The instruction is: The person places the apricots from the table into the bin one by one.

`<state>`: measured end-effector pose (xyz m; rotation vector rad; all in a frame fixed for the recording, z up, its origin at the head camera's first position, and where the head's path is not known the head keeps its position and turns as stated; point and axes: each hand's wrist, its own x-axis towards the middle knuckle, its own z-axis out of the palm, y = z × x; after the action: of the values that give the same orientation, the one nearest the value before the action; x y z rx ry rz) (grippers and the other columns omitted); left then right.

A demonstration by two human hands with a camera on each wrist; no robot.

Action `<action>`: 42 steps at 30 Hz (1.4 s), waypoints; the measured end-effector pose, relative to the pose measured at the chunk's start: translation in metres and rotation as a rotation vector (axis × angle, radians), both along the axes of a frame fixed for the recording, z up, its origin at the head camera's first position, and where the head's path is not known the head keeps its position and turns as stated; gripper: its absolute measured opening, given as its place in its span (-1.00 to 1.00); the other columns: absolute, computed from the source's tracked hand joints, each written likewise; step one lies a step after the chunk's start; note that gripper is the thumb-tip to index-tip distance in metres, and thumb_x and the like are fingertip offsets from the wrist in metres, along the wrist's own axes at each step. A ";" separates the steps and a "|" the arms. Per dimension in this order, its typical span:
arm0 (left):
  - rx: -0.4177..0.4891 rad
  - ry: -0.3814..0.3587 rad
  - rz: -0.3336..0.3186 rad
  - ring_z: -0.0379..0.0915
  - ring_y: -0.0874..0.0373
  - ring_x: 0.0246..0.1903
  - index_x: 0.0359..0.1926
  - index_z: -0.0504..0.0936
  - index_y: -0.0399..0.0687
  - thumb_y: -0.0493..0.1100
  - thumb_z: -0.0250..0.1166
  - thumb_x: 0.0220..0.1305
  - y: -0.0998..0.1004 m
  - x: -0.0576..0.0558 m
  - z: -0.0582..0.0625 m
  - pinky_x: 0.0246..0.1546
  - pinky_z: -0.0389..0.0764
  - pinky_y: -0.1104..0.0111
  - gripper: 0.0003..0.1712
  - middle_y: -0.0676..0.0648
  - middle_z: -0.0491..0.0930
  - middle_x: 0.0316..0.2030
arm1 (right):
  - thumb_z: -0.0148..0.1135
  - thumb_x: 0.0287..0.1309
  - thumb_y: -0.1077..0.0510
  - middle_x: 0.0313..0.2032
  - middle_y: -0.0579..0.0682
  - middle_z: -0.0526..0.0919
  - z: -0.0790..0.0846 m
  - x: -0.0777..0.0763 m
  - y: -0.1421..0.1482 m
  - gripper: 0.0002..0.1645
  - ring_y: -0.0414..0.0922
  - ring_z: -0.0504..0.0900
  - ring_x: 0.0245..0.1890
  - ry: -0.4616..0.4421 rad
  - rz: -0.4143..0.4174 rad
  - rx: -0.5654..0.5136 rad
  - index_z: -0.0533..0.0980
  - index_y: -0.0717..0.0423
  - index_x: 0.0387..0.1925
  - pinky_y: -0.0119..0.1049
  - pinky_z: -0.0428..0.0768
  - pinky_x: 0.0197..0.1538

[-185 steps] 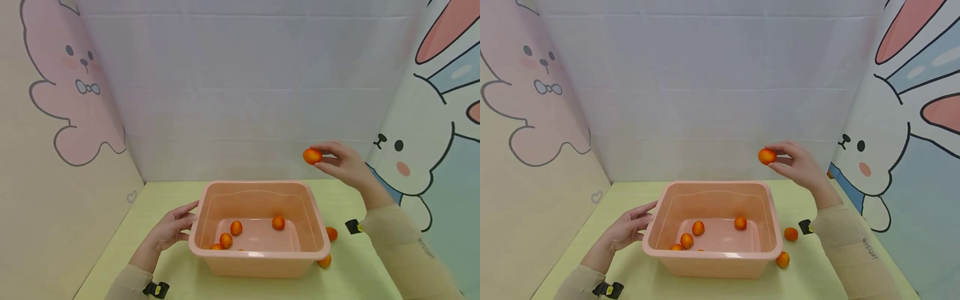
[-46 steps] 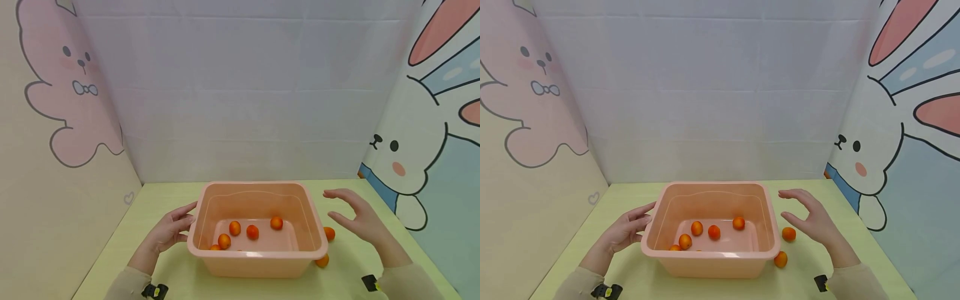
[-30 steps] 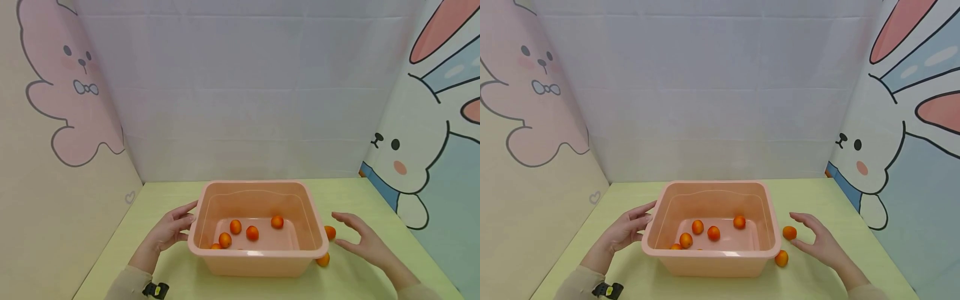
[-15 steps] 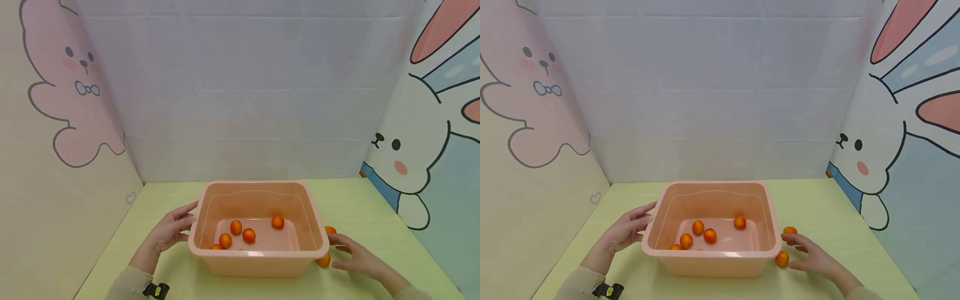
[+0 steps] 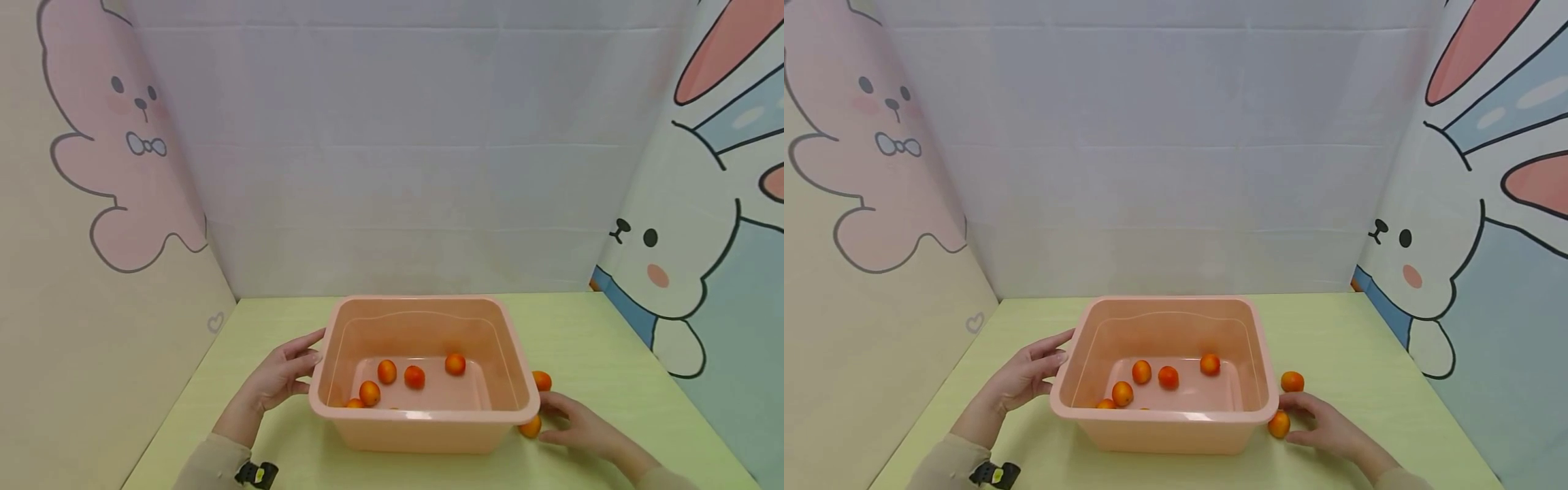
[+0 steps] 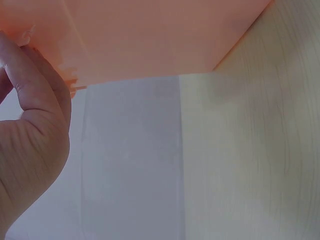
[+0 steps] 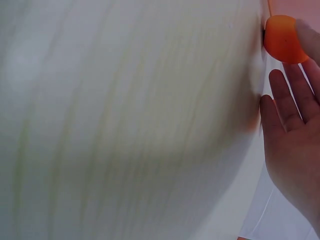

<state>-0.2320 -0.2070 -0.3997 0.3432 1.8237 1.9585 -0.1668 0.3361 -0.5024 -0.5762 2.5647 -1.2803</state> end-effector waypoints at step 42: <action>0.031 0.015 0.004 0.62 0.13 -0.26 0.50 0.13 -0.18 -0.24 0.14 0.47 0.005 0.003 0.003 -0.30 0.72 0.28 -0.33 -0.05 0.62 -0.18 | 0.26 0.18 0.50 0.01 -0.26 0.53 0.108 -0.038 0.029 -0.53 -0.43 0.58 -0.04 0.375 -0.090 -0.207 0.42 0.44 0.13 -0.55 0.61 -0.08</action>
<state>-0.2289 -0.2022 -0.3972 0.3655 1.8066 1.9936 -0.2046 0.3651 -0.3945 -0.8187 2.7975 -1.6165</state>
